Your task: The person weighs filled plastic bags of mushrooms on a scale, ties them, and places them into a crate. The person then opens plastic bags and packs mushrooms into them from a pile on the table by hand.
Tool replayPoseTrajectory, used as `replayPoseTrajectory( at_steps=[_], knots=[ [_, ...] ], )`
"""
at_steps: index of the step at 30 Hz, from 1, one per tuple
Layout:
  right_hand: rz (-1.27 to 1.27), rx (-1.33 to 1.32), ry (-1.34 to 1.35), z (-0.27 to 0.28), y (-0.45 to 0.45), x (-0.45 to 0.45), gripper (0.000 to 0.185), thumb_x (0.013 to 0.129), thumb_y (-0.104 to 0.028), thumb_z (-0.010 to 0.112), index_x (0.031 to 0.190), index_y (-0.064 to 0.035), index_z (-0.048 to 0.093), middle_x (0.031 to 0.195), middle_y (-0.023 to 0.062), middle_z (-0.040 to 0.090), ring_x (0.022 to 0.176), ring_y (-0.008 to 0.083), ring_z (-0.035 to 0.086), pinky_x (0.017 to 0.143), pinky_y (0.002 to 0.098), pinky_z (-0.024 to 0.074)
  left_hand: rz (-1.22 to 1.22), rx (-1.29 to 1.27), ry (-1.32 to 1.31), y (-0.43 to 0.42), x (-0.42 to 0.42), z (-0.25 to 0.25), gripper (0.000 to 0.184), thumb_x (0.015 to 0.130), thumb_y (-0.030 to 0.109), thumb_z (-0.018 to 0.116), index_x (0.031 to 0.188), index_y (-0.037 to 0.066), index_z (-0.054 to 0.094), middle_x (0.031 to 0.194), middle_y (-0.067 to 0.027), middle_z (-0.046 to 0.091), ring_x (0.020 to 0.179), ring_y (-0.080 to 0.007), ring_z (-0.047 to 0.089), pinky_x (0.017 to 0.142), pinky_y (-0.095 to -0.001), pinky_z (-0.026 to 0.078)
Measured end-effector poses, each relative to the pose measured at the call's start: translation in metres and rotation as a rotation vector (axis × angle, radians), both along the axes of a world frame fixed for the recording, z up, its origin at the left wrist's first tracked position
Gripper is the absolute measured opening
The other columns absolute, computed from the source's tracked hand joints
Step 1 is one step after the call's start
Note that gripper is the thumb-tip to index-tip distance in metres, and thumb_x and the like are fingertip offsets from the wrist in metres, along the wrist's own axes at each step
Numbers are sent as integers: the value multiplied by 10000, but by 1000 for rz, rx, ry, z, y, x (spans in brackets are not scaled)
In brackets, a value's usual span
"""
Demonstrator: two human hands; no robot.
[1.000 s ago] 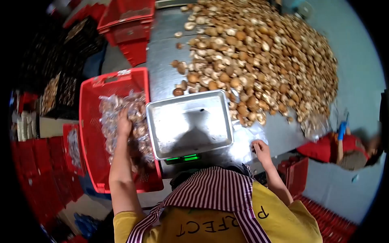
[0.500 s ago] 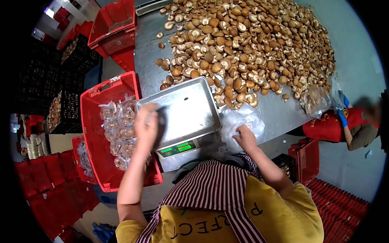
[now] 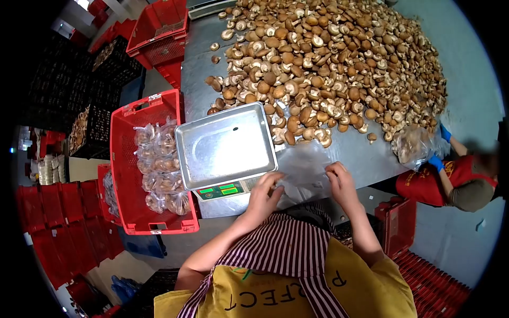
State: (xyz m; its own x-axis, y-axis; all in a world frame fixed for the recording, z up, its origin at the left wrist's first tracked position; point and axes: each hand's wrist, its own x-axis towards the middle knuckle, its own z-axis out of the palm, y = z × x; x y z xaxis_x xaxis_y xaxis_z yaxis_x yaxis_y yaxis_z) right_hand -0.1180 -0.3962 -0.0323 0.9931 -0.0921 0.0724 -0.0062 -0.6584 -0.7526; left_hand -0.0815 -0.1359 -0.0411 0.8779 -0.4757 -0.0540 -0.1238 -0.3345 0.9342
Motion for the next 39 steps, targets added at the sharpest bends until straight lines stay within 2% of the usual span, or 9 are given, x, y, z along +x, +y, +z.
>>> replayPoseTrajectory(
  at_steps=[4, 7, 9, 13, 20, 22, 26, 34, 39],
  knots=[
    [154, -110, -185, 62, -27, -3, 62, 839, 8, 587, 898, 19, 569, 869, 158, 589, 842, 359, 587, 739, 385, 473, 90, -56, -35, -25, 27, 11, 572, 811, 171, 743, 1302, -7, 511, 1332, -172, 510, 1245, -311, 490, 1023, -378, 408],
    [213, -135, -127, 80, -51, 3, 59, 835, -6, 593, 892, 11, 593, 894, 142, 604, 877, 338, 591, 769, 395, 482, 2, -106, 191, -41, 43, 0, 476, 838, 137, 709, 1267, 2, 552, 1219, -100, 598, 1089, -187, 566, 916, -308, 453],
    [220, -149, -123, 74, -66, 10, 65, 834, -4, 593, 897, 11, 597, 898, 140, 608, 883, 337, 591, 774, 395, 480, -112, -332, 718, -52, 49, 0, 314, 884, 172, 689, 1150, 16, 635, 1065, -52, 663, 966, -142, 602, 866, -265, 465],
    [233, -207, -89, 30, -100, 27, 133, 821, -20, 615, 950, 10, 609, 939, 139, 620, 904, 340, 593, 790, 394, 480, -67, -421, 759, -73, 43, -32, 129, 901, 155, 681, 973, 49, 682, 906, -20, 687, 869, -102, 610, 828, -250, 473],
    [55, -206, -121, -15, -113, 29, 253, 815, -48, 660, 1061, -15, 613, 1005, 143, 622, 925, 348, 604, 819, 392, 491, 121, -438, 894, -112, 19, -80, 63, 899, 111, 675, 930, 75, 633, 867, -10, 670, 796, -112, 621, 783, -250, 473],
    [-9, 72, -63, -26, -111, 17, 236, 836, -30, 649, 1070, -24, 615, 1003, 146, 624, 940, 332, 623, 804, 385, 505, 153, -420, 911, -124, 11, -89, 94, 897, 105, 672, 961, 78, 609, 852, -18, 660, 750, -118, 629, 717, -238, 484],
    [43, 189, 89, -40, -110, -10, 199, 860, -29, 634, 1057, -30, 610, 986, 146, 623, 867, 282, 653, 753, 377, 520, 231, -402, 1044, -145, -1, -104, 175, 912, 173, 665, 1047, 101, 581, 862, -1, 645, 720, -106, 616, 651, -240, 493],
    [89, 228, 54, -69, -125, -27, 154, 887, -59, 628, 1037, -24, 623, 932, 122, 647, 808, 229, 657, 686, 304, 507, 250, -280, 943, -184, -7, -91, 150, 901, 174, 694, 808, 112, 593, 683, 36, 581, 625, -67, 554, 595, -212, 425],
    [-64, 672, 321, -71, -129, -22, 135, 923, -86, 607, 1032, -7, 623, 864, 71, 656, 740, 124, 617, 671, 261, 499, 318, -467, 918, -203, -5, -64, 201, 939, 167, 648, 782, 95, 546, 627, 0, 569, 544, -99, 550, 550, -234, 447]
  ],
)
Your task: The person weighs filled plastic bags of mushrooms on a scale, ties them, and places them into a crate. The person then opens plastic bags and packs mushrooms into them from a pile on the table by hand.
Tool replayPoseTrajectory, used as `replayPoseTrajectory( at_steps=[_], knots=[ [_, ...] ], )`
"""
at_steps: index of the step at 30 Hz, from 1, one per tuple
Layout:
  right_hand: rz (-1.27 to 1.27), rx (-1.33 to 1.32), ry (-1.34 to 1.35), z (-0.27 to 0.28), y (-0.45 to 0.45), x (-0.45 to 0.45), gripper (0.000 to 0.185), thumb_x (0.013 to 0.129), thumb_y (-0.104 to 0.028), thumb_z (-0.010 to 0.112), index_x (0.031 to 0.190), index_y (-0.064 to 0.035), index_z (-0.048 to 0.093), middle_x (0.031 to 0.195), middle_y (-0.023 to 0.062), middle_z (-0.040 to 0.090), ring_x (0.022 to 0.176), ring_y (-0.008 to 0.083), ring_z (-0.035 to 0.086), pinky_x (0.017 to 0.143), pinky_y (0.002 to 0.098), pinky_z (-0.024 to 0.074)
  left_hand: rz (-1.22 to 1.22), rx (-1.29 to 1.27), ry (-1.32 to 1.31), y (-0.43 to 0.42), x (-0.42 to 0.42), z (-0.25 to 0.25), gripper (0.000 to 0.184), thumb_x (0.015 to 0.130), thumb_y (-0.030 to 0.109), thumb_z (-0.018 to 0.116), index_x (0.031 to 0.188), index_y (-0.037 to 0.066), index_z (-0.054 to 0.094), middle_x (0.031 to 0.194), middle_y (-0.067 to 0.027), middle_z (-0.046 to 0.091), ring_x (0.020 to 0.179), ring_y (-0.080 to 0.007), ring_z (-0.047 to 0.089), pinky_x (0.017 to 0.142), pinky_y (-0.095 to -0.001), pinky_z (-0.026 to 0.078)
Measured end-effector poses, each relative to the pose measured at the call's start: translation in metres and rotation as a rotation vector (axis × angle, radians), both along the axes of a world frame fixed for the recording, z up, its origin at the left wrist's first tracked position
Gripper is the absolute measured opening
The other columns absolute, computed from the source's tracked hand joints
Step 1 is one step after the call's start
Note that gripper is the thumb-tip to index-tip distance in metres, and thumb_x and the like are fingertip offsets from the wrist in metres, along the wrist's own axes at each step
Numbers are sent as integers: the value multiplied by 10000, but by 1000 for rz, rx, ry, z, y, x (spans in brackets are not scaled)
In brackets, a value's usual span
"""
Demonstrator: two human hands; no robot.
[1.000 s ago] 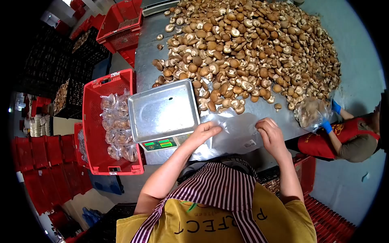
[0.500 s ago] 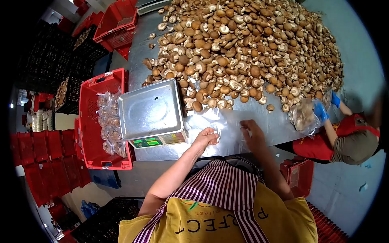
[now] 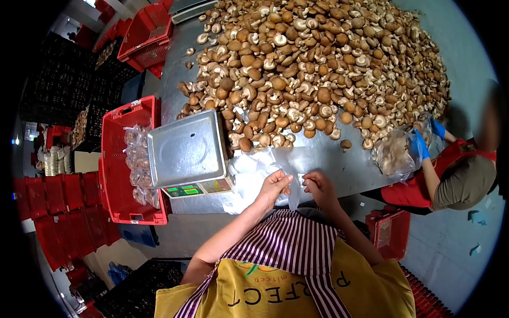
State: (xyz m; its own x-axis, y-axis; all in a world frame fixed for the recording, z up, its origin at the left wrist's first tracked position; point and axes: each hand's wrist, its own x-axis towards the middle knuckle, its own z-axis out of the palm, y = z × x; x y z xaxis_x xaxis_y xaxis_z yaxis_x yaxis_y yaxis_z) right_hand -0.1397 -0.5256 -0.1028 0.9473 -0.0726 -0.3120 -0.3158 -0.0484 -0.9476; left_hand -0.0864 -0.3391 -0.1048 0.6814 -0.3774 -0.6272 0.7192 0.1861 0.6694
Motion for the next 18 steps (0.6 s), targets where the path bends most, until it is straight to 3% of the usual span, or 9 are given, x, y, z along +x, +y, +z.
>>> replayPoseTrajectory(
  at_steps=[4, 7, 11, 13, 18],
  knots=[
    [85, 32, 91, 6, 2, 10, 130, 949, -74, 571, 1051, 6, 584, 874, 36, 638, 731, 85, 588, 680, 236, 494, -41, -9, -38, -11, 1, 5, 210, 1004, 181, 521, 844, 50, 558, 678, -35, 595, 581, -134, 604, 574, -245, 484],
    [74, 69, 88, 11, 3, 11, 122, 952, -80, 572, 1038, 6, 586, 866, 30, 630, 729, 82, 584, 675, 236, 490, -30, 261, -305, -15, -4, -18, 134, 981, 138, 556, 913, 27, 591, 813, -53, 648, 641, -111, 602, 612, -257, 507],
    [91, 93, 103, 10, 0, 7, 115, 952, -84, 584, 1027, 3, 584, 867, 27, 625, 727, 79, 578, 667, 232, 484, -120, 289, -375, -14, -2, -23, 90, 963, 115, 585, 936, 31, 604, 834, -37, 652, 681, -96, 595, 623, -249, 504],
    [97, 106, 100, 7, 0, 7, 118, 953, -83, 591, 1032, 2, 575, 878, 27, 624, 730, 76, 571, 667, 229, 481, -77, 3, -171, -18, -2, -13, 81, 954, 112, 601, 919, 40, 592, 820, -27, 642, 706, -89, 589, 635, -243, 500],
    [57, 208, 119, 8, 0, 13, 135, 954, -96, 606, 1042, -2, 564, 873, 23, 616, 747, 66, 560, 660, 229, 474, -14, -85, -20, -20, -3, -1, 105, 960, 110, 589, 868, 77, 552, 777, -1, 600, 686, -66, 576, 611, -204, 504]
  ],
)
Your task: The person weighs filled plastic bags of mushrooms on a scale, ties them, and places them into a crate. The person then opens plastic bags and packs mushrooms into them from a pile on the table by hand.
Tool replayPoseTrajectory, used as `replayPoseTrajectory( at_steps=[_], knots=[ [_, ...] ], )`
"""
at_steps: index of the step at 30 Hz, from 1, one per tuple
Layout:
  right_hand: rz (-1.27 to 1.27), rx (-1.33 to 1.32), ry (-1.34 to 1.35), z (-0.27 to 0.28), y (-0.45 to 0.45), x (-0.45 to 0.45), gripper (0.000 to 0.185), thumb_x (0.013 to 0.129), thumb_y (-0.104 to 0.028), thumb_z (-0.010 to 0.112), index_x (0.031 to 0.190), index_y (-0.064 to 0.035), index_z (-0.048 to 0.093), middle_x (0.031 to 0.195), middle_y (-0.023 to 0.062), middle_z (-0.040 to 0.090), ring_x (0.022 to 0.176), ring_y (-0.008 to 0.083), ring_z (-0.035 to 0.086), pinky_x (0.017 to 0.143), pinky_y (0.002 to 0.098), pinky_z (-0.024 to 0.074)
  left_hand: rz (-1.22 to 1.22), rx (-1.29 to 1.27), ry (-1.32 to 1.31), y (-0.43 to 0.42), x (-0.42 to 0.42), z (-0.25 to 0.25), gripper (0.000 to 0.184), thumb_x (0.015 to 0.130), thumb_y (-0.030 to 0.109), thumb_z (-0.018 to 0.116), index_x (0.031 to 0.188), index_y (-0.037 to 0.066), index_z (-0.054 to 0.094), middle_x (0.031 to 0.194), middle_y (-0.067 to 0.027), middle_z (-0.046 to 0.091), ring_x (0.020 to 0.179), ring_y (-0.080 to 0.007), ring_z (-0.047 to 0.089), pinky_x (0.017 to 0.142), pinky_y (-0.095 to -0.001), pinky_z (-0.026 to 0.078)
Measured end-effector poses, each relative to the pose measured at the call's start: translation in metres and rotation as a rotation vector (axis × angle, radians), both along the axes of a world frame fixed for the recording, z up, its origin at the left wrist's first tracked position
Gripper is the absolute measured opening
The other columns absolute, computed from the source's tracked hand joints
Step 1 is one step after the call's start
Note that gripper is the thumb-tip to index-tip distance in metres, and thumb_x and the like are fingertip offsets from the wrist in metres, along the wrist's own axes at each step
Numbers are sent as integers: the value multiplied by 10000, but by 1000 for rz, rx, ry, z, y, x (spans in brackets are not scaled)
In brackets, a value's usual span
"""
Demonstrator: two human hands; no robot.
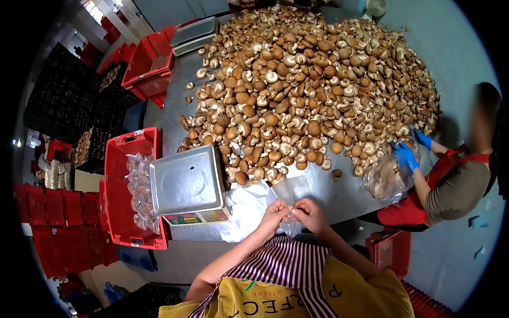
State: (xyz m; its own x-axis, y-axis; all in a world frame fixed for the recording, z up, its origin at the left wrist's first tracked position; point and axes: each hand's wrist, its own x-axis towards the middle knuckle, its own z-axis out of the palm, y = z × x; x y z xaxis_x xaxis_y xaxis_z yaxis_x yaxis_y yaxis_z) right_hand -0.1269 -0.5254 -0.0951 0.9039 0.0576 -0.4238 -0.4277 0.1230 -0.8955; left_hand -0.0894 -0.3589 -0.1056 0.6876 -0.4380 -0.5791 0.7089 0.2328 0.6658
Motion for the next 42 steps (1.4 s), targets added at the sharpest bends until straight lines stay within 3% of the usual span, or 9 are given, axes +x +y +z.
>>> replayPoseTrajectory(
  at_steps=[12, 19, 21, 24, 25, 30, 33, 34, 42],
  knots=[
    [110, -20, -21, 0, -4, -1, 105, 947, -111, 604, 966, -12, 577, 819, 7, 600, 744, 61, 559, 653, 225, 470, 5, 20, 18, -5, -9, 9, 241, 968, 266, 611, 879, 42, 609, 771, -38, 633, 650, -127, 616, 604, -242, 528],
    [144, -95, -17, -23, -23, -3, 53, 933, -73, 570, 919, -22, 573, 794, 12, 600, 705, 80, 561, 650, 238, 472, -39, 92, -130, 7, -22, -3, 222, 939, 166, 627, 750, 53, 605, 704, 2, 581, 664, -84, 585, 613, -240, 484],
    [53, -144, 14, -20, -25, 5, 57, 931, -73, 564, 936, -17, 572, 807, 18, 604, 711, 85, 566, 652, 248, 479, -295, 463, -410, 31, -32, -6, 246, 892, 100, 631, 657, 49, 575, 664, -1, 551, 647, -75, 548, 612, -257, 455],
    [44, -202, -130, -35, -33, 17, 75, 922, -87, 593, 946, -15, 594, 799, 20, 610, 700, 87, 569, 642, 252, 480, -200, 627, -353, 64, -57, -10, 87, 816, 92, 676, 745, 42, 664, 735, -28, 626, 683, -84, 546, 617, -278, 455],
    [68, -251, -248, -51, -34, 28, 89, 914, -100, 622, 940, -16, 611, 770, 16, 611, 678, 92, 573, 626, 257, 484, -102, 654, -339, 75, -67, -28, 202, 800, 112, 698, 697, 8, 558, 657, -31, 564, 628, -95, 490, 584, -281, 438],
    [219, -515, -222, -11, 12, 67, 374, 845, -233, 725, 1139, -29, 616, 1071, 162, 673, 968, 264, 661, 826, 343, 517, 301, 578, -305, 122, -76, -40, 107, 797, -41, 616, 845, 54, 598, 712, 59, 542, 653, -61, 479, 607, -236, 419],
    [415, -726, -188, -15, 37, 84, 825, 760, -498, 741, 1365, -17, 454, 1372, 215, 491, 1278, 373, 446, 1058, 439, 373, 556, 552, -336, 147, -76, -16, 211, 841, -78, 526, 965, 44, 645, 806, 45, 614, 708, -45, 524, 652, -209, 419],
    [461, -862, -253, -10, 47, 87, 838, 750, -481, 752, 1363, 2, 450, 1373, 221, 491, 1242, 389, 476, 1046, 434, 392, 574, 571, -361, 153, -73, -2, 236, 851, -77, 501, 998, 39, 643, 854, 25, 635, 756, -65, 553, 686, -225, 441],
    [670, -831, -814, -18, 73, 55, 195, 776, -66, 642, 970, -50, 648, 1069, 117, 593, 1034, 295, 553, 913, 383, 441, 594, 592, -157, 190, -117, -33, 198, 902, -40, 482, 992, 32, 644, 856, 28, 637, 738, -43, 543, 670, -210, 435]
  ],
)
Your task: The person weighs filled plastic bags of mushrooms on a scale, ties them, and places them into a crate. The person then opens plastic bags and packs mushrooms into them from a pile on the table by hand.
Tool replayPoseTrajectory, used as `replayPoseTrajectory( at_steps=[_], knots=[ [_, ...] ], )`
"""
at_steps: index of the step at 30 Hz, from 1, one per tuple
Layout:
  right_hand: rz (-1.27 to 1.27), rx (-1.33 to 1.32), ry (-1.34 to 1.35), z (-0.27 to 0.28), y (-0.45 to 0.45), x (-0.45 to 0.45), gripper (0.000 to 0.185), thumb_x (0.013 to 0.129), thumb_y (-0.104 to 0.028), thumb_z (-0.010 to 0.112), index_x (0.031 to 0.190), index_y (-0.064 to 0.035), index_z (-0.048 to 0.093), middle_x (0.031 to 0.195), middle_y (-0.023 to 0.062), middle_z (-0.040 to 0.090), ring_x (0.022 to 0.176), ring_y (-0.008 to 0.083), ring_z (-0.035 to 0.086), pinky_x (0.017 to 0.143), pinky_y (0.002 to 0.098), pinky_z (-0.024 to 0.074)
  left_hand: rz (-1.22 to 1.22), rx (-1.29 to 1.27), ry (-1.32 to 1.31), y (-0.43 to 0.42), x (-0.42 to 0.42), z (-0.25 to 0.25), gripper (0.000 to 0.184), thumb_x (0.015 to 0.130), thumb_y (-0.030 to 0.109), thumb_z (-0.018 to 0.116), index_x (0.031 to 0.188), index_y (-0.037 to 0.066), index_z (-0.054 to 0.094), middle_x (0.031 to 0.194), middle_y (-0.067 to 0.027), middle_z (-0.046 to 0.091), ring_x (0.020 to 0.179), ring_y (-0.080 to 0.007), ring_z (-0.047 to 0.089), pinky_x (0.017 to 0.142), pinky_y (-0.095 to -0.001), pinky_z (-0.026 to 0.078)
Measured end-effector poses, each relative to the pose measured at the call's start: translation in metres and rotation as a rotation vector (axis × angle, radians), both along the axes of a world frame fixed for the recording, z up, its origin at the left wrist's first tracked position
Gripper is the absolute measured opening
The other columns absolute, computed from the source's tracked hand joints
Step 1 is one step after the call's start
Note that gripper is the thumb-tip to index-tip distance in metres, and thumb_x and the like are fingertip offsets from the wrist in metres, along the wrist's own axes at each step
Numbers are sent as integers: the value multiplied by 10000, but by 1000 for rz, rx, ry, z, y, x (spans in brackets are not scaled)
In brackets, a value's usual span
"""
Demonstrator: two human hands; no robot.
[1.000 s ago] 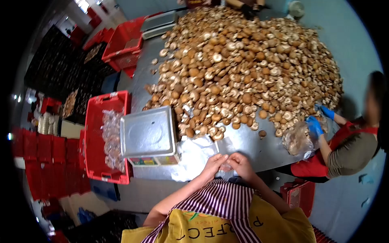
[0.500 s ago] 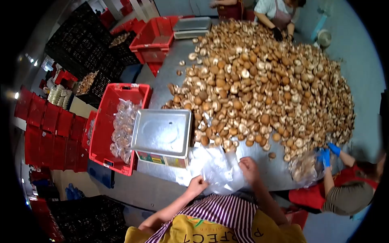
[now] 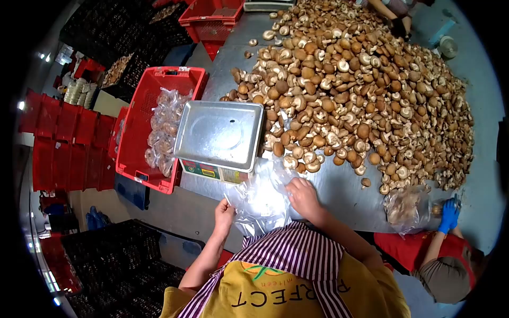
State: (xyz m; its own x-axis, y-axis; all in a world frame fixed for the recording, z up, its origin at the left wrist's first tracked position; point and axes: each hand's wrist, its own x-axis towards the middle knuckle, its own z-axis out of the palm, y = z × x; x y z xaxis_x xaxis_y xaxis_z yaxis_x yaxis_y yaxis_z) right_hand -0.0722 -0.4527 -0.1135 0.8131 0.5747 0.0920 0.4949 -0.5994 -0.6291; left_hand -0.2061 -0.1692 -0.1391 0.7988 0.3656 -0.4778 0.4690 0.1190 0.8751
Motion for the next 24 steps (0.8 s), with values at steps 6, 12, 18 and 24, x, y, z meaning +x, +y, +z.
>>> replayPoseTrajectory(
  at_steps=[6, 12, 18, 24],
  knots=[
    [48, 81, -111, 2, -16, -14, 215, 719, -21, 614, 931, -52, 624, 1081, 89, 596, 1041, 289, 543, 903, 399, 429, 9, -18, 44, -10, -22, -33, 156, 911, -31, 500, 916, 45, 636, 787, 55, 583, 685, -36, 481, 634, -207, 401],
    [-315, 159, -8, -6, -11, -13, 303, 749, -72, 633, 1041, -9, 586, 1196, 152, 589, 1112, 343, 530, 956, 438, 423, 33, -24, 71, -4, -23, -45, 151, 909, -25, 510, 866, 59, 627, 748, 65, 553, 650, -34, 444, 603, -207, 369],
    [-91, -61, 178, -16, -12, -5, 270, 711, -25, 627, 980, -18, 620, 1075, 128, 601, 1057, 327, 542, 908, 434, 438, 34, -30, 72, 4, -15, -46, 163, 897, -31, 501, 810, 68, 596, 716, 69, 534, 625, -32, 426, 589, -207, 355],
    [102, 278, 75, 36, -25, 9, 283, 698, 21, 614, 975, -34, 629, 1065, 137, 610, 972, 332, 568, 850, 409, 464, 82, -51, 95, -1, -15, -36, 169, 891, -37, 485, 824, 61, 604, 736, 65, 548, 638, -31, 439, 595, -205, 360]
  ],
)
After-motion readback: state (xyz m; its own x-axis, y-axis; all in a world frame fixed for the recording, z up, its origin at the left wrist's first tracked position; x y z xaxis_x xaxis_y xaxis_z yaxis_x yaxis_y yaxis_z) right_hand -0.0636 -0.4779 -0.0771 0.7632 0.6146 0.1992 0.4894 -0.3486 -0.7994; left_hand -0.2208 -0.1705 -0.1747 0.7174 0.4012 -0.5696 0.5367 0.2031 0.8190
